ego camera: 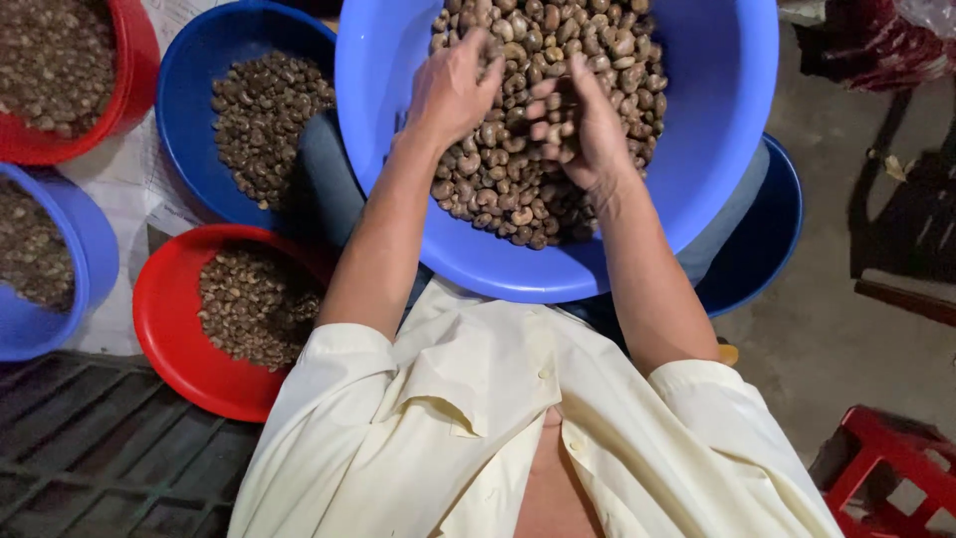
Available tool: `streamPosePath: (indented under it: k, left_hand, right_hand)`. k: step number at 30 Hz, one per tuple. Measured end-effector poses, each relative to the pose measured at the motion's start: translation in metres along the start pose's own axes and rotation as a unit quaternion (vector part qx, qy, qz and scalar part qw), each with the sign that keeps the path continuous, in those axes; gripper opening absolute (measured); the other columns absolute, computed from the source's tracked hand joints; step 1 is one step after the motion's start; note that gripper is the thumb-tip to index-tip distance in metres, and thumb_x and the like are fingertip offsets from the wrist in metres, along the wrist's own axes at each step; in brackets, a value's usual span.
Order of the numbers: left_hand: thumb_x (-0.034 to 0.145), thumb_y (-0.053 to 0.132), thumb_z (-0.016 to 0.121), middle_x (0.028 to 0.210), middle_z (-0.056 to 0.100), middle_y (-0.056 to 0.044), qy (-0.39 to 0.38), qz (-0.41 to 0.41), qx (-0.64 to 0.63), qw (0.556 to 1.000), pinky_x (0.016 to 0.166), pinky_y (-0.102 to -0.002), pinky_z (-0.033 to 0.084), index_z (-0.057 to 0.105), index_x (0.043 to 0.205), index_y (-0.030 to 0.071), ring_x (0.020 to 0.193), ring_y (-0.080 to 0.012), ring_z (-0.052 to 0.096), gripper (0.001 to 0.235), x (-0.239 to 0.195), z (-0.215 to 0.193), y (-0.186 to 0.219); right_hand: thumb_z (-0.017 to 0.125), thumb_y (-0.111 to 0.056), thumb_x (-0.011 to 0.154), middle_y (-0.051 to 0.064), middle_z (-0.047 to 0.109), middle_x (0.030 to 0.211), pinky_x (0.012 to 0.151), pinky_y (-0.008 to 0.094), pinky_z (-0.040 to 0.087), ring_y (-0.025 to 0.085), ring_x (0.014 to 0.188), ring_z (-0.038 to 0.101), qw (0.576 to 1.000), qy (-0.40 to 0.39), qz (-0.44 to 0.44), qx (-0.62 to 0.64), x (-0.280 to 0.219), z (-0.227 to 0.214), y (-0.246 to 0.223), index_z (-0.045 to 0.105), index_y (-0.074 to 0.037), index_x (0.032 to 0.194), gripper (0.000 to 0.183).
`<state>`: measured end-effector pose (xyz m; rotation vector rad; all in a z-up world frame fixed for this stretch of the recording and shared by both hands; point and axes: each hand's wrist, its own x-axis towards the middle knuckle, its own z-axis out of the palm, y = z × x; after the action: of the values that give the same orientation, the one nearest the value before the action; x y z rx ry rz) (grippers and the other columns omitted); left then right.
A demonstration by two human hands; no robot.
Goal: The person sits with a large blue basin of cashews on their lap and sorts the nuts by hand. They pick out specific items and transfer them into a smaller blue basin positioned to the right, while other basins of nuts sit on the floor nearby.
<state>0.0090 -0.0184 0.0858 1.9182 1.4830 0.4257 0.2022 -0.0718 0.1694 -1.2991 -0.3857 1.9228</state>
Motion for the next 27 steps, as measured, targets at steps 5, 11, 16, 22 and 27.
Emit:
streamPosePath:
  k: [5,11,16,22,27]
  left_hand:
    - [0.107,0.017,0.060,0.120,0.068,-0.015,0.087,0.234,-0.026,0.968,0.082,-0.046,0.057,0.060,0.134,0.006,0.103,-0.0351,0.070,0.029,-0.022,-0.017,0.052]
    - [0.102,0.013,0.062,0.123,0.069,-0.019,0.081,0.351,-0.025,0.933,0.095,-0.051,0.049,0.070,0.126,0.004,0.111,-0.0395,0.064,0.027,-0.031,-0.020,0.082]
    - [0.105,0.014,0.061,0.118,0.071,-0.013,0.174,0.312,-0.047,0.933,0.095,-0.050,0.053,0.071,0.128,0.010,0.108,-0.0352,0.069,0.025,-0.020,-0.024,0.067]
    - [0.104,0.010,0.064,0.117,0.061,-0.018,0.147,0.203,0.064,0.966,0.099,-0.065,0.049,0.054,0.144,0.003,0.110,-0.0427,0.064,0.042,-0.019,-0.009,0.042]
    - [0.106,0.019,0.062,0.125,0.058,-0.017,0.083,0.154,0.093,0.980,0.104,-0.065,0.047,0.054,0.142,0.007,0.121,-0.0410,0.060,0.039,-0.017,0.006,0.030]
  right_hand:
    - [0.055,-0.066,0.084,0.005,0.066,0.070,0.045,0.025,0.052,0.014,0.055,0.065,0.994,-0.023,0.034,0.103,0.030,0.000,0.027,0.064,-0.015,0.091,0.052]
    - [0.060,-0.049,0.094,0.012,0.075,0.084,0.068,0.028,0.055,0.019,0.077,0.072,0.967,-0.096,-0.048,0.233,0.048,-0.014,0.037,0.070,-0.003,0.086,0.048]
    - [0.073,-0.054,0.089,0.006,0.069,0.089,0.062,0.038,0.068,0.023,0.076,0.071,0.976,0.003,-0.033,0.217,0.063,-0.042,0.043,0.071,-0.008,0.118,0.055]
    - [0.067,-0.054,0.094,0.013,0.074,0.097,0.055,0.035,0.065,0.029,0.081,0.077,0.967,-0.020,-0.078,0.240,0.019,-0.059,0.006,0.070,-0.009,0.118,0.051]
    - [0.065,-0.054,0.094,0.016,0.075,0.095,0.046,0.026,0.058,0.027,0.075,0.076,0.948,0.066,-0.166,0.263,-0.041,-0.117,-0.026,0.071,-0.008,0.110,0.049]
